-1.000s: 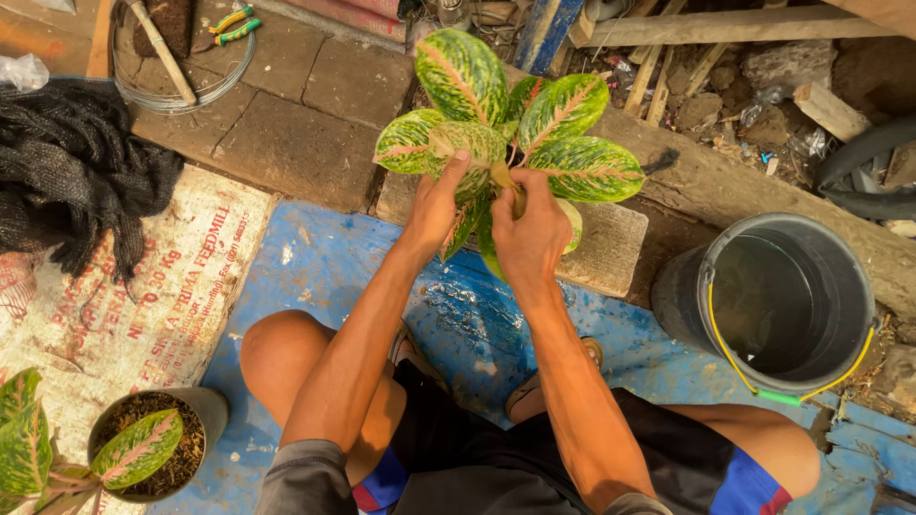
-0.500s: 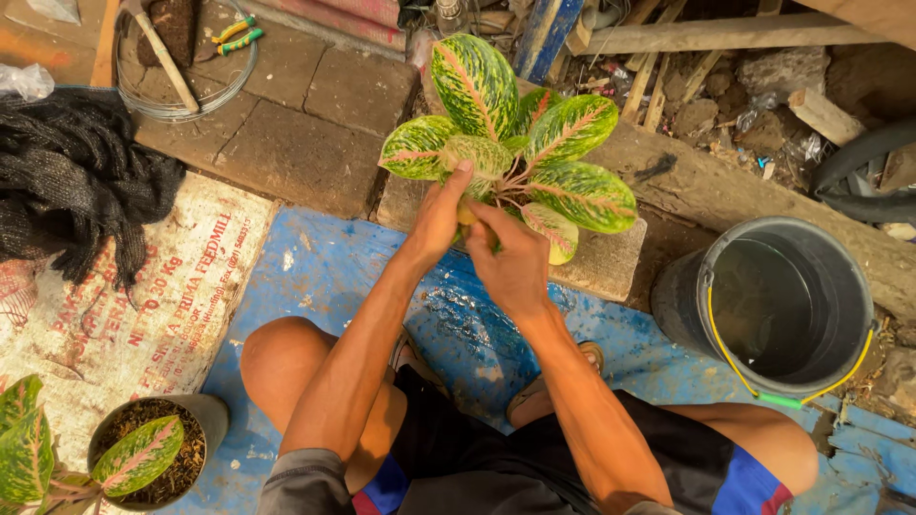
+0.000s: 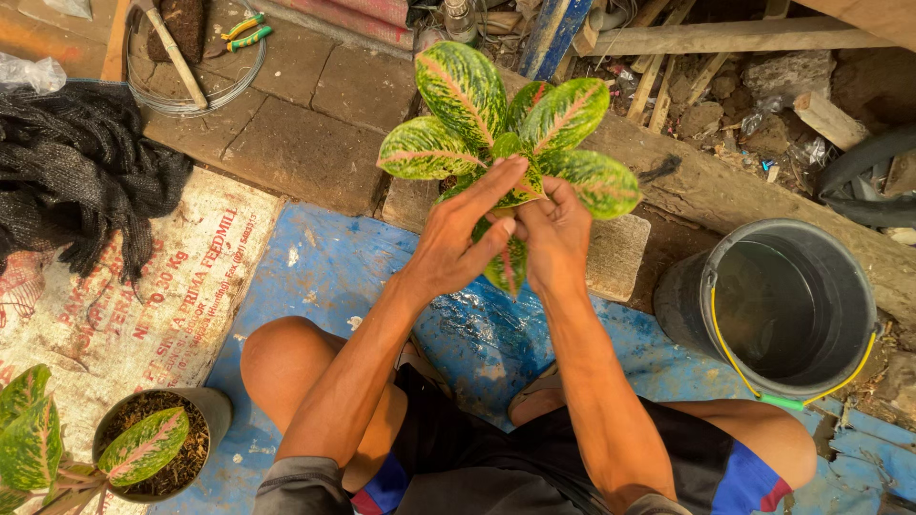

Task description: The person wipes the leaves of a potted Aglaonema plant using a yellow sponge. They rotate the plant to reach different leaves and repeatedly dip the sponge into a nearby bucket of water to clean each leaf surface.

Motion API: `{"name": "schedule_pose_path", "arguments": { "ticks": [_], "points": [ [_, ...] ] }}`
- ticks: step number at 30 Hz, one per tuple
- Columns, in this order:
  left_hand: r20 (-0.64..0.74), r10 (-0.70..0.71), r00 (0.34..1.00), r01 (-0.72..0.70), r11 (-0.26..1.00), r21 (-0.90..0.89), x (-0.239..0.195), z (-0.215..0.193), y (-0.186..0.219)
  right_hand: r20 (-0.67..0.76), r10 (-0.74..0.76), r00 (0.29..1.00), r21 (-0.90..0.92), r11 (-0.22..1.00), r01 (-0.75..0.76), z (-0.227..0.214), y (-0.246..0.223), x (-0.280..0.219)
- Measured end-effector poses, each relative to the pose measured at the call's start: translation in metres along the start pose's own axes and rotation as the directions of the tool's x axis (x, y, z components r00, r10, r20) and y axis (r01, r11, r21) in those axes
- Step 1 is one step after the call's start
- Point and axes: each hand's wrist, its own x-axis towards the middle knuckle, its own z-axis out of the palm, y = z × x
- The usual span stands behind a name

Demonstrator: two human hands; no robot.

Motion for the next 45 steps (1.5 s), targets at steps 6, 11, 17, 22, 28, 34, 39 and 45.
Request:
{"name": "schedule_pose_path", "arguments": {
  "ticks": [6,11,17,22,28,34,39,45],
  "points": [
    [0.086,0.037,0.996,-0.045,0.995,0.087,-0.002,-0.001,0.002,0.011,-0.071,0.997,0.051,0.996,0.071,-0.008,-0.038,-0.015],
    [0.095,0.006,0.995,-0.034,0.955,0.295,0.001,0.011,-0.004,0.006,-0.122,0.993,-0.024,0.992,0.122,-0.01,-0.054,-0.031],
    [0.104,0.088,0.991,-0.128,0.864,0.488,-0.005,0.022,-0.009,-0.003,-0.173,0.985,-0.071,0.982,0.173,-0.02,-0.063,-0.052],
    [0.126,0.213,0.969,-0.247,0.844,0.475,-0.022,0.038,-0.007,-0.032,-0.124,0.992,-0.023,0.992,0.123,-0.035,-0.069,-0.081],
    [0.163,0.289,0.943,-0.33,0.773,0.541,-0.028,0.053,-0.016,-0.045,-0.083,0.996,0.001,0.997,0.083,-0.056,-0.071,-0.095],
    [0.16,0.298,0.941,-0.333,0.742,0.582,-0.025,0.056,-0.019,-0.095,-0.075,0.993,0.032,0.996,0.079,-0.06,-0.077,-0.1],
    [0.153,0.341,0.928,-0.362,0.718,0.595,-0.026,0.05,-0.021,-0.125,0.063,0.99,0.007,0.998,-0.063,-0.063,-0.08,-0.104],
    [0.203,0.33,0.922,-0.382,0.692,0.612,-0.032,0.052,-0.022,0.01,0.338,0.941,0.24,0.913,-0.33,-0.093,-0.058,-0.093]
  ]
}}
